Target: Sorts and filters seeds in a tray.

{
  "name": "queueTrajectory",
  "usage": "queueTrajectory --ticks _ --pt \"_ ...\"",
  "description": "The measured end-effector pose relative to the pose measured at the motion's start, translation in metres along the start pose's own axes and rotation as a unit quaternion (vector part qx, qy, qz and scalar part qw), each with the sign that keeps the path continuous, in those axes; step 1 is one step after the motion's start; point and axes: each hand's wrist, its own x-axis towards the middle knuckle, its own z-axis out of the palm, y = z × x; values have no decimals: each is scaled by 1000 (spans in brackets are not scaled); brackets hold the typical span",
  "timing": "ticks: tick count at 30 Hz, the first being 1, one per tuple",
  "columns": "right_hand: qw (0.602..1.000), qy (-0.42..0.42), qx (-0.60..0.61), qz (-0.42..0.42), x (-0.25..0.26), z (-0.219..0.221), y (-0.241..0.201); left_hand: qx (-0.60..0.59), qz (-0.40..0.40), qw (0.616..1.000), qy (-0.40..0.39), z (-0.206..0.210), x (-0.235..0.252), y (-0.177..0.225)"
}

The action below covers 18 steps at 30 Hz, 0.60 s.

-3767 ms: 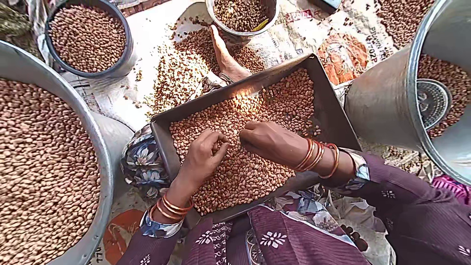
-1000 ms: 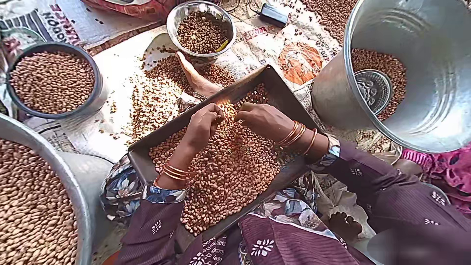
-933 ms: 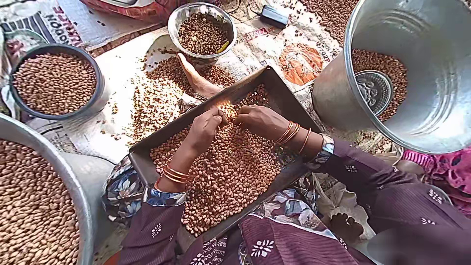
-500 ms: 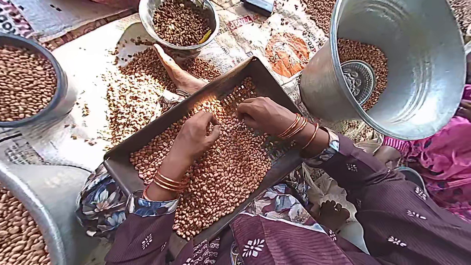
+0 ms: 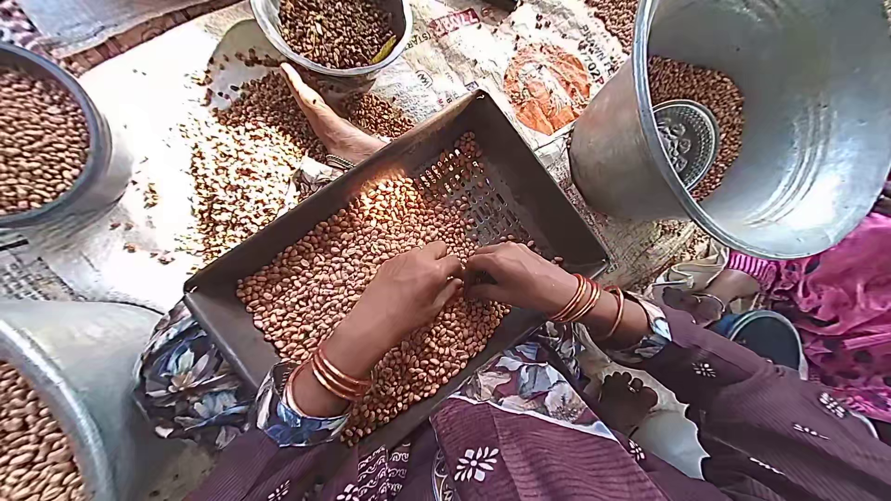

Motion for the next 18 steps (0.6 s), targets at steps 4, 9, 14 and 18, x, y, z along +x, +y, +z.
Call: queueTrajectory --ticks 4,9,14,18 --pt "999 14 -41 22 -1 8 -7 122 -24 992 -30 13 -2 19" --pt "999 -24 -27 22 4 -2 -3 144 -44 987 -52 14 0 24" --pt "995 -13 -51 83 4 -47 4 181 -55 980 -68 19 1 28" --pt "981 -52 -123 143 -2 -80 10 137 -54 987 -60 21 3 20"
